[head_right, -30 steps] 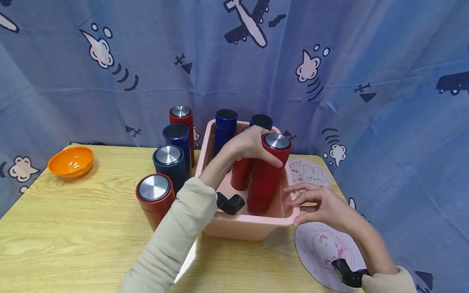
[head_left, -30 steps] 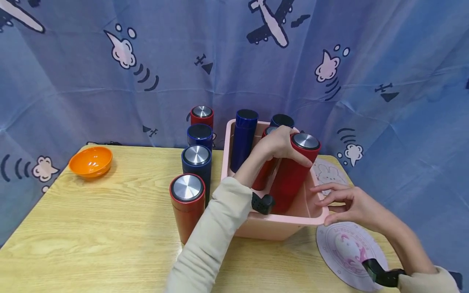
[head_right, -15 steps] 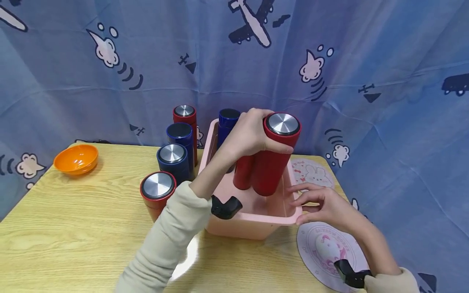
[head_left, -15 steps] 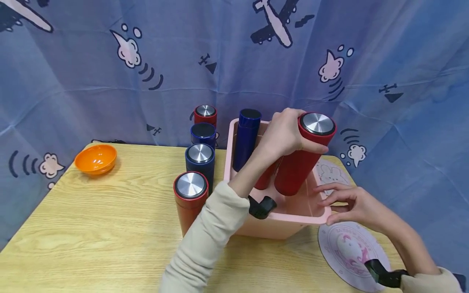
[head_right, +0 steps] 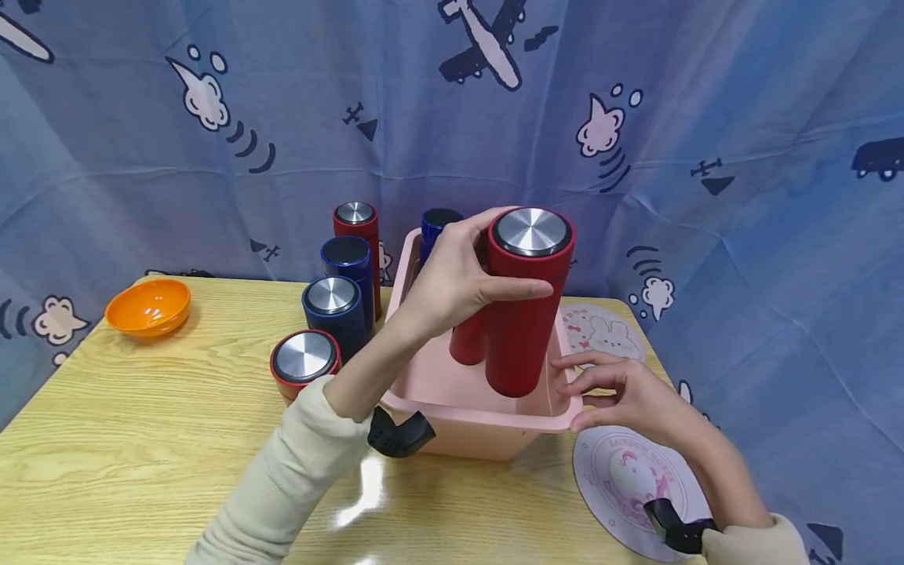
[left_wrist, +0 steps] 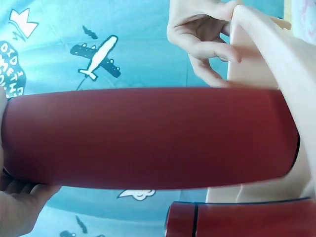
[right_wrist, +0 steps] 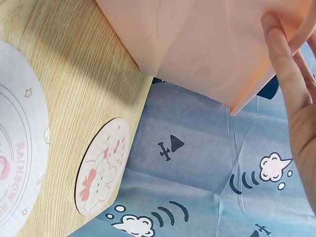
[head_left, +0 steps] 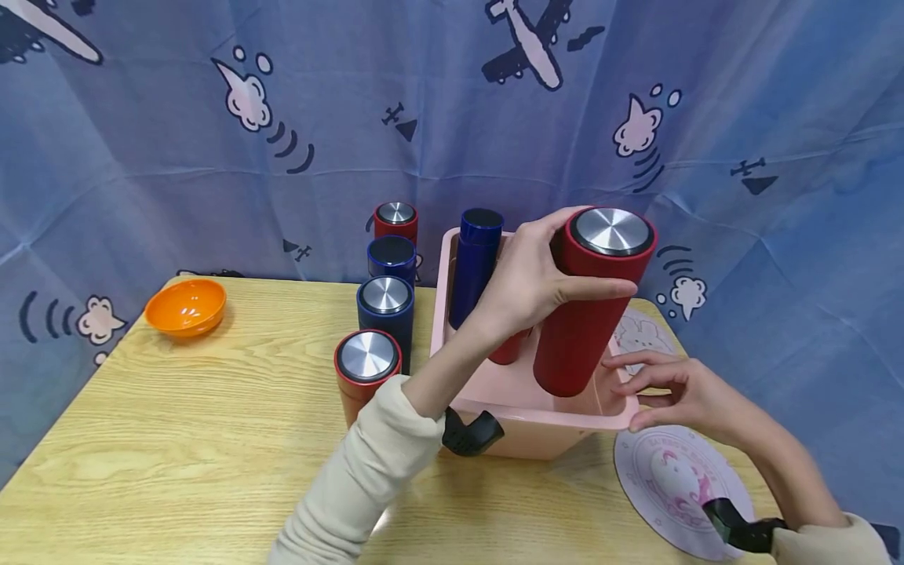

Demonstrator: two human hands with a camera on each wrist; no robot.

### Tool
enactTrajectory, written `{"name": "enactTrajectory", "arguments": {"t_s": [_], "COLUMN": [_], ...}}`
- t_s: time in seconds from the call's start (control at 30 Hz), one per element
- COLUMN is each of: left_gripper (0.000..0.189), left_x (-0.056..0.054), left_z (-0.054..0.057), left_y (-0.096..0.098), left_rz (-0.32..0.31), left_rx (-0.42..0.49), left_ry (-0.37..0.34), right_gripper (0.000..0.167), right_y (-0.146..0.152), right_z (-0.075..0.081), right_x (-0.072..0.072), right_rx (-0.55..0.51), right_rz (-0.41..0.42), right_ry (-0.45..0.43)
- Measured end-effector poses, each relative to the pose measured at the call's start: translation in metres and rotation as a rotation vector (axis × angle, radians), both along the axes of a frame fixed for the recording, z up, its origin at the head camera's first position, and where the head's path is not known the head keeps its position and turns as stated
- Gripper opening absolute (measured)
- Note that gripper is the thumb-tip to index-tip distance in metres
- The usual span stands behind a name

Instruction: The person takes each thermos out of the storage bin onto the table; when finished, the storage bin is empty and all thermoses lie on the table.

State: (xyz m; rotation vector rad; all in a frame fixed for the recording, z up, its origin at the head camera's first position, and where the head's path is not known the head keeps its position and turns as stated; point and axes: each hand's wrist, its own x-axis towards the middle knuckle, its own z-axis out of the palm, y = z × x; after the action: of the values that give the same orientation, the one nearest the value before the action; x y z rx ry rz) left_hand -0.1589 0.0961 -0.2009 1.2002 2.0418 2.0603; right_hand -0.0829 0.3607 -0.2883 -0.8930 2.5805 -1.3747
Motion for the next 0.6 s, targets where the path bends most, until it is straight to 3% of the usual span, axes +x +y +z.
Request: {"name": "enactTrajectory", "arguments": {"t_s": [0.17, 0.37, 0.6], "left_gripper": [0.065, 0.061, 0.063], "left_x": [0.003, 0.010, 0.020], "left_z": [0.004, 0.018, 0.043], "left_y": [-0.007, -0.017, -0.031], "left_rz": [0.051, 0.014, -0.058], "left_rx": [-0.036, -0.079, -0.120], "left_ry": [0.052, 0.002, 0.005], "right_gripper": [0.033, 0.034, 0.038], "right_y": [0.001, 0.005, 0.012], "right_z": [0.001, 0.001, -0.002], "right_x": [0.002, 0.005, 0.008], "right_rx": [0.013, 0.002, -0.064], "right_rz": [-0.015, -0.005, 0.029], "right_ry": [-0.016, -0.009, -0.012]}}
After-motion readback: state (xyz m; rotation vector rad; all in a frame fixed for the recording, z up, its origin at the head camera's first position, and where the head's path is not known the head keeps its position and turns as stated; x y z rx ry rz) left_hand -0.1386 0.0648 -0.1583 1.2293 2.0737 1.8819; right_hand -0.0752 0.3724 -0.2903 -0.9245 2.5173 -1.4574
